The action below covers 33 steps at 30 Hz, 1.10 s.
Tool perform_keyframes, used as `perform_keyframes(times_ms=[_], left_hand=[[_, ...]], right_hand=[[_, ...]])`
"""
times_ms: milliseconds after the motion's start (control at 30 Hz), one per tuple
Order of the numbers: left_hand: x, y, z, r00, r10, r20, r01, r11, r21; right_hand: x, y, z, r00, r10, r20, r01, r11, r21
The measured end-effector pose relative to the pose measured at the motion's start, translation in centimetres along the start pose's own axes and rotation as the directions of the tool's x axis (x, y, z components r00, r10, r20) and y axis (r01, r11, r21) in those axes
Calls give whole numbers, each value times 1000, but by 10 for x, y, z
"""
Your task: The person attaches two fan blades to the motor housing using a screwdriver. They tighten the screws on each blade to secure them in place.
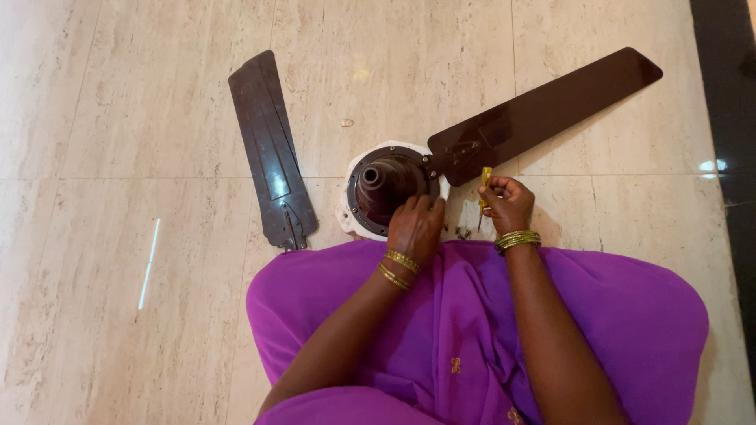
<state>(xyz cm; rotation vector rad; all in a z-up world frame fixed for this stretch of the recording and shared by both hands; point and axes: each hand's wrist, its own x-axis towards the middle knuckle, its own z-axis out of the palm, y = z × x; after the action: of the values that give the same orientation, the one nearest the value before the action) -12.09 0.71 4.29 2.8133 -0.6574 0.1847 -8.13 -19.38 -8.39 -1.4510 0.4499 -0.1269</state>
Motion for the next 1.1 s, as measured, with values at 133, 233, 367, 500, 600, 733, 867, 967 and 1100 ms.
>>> perform_keyframes(times_ms=[133,233,367,500,600,733,867,967,1100], left_hand=[[-37,-7,-18,997,-59,47,65,985,-159],[-48,-11,-25,984,-113,137,139,969,-202],[-46,-21,-26,971,-147,188,192,949,-249],[-41,-25,-19,943,-190,274,255,941,-222],[-37,-26,-15,954,-194,230,241,950,-198],[-33,-26,-10,968,-219,121,241,945,-219],[-26,-28,-5,966,-249,65,257,933,-251],[-21,-29,1,959,-268,95,283,932,-228],[-17,-28,4,962,-265,67,273,939,-210]], right_hand=[[-2,-3,4,1000,-27,-11,28,999,38],[-8,-14,3,999,-48,-10,49,997,61],[-11,-40,6,995,-93,30,90,992,88],[-6,-77,11,974,-207,94,189,967,169],[2,-108,19,936,-308,168,300,951,73],[4,-132,33,874,-411,258,417,908,33],[-10,-131,45,828,-485,283,519,853,-55],[-19,-128,53,808,-520,278,560,824,-85],[-27,-136,59,756,-570,322,638,752,-166]])
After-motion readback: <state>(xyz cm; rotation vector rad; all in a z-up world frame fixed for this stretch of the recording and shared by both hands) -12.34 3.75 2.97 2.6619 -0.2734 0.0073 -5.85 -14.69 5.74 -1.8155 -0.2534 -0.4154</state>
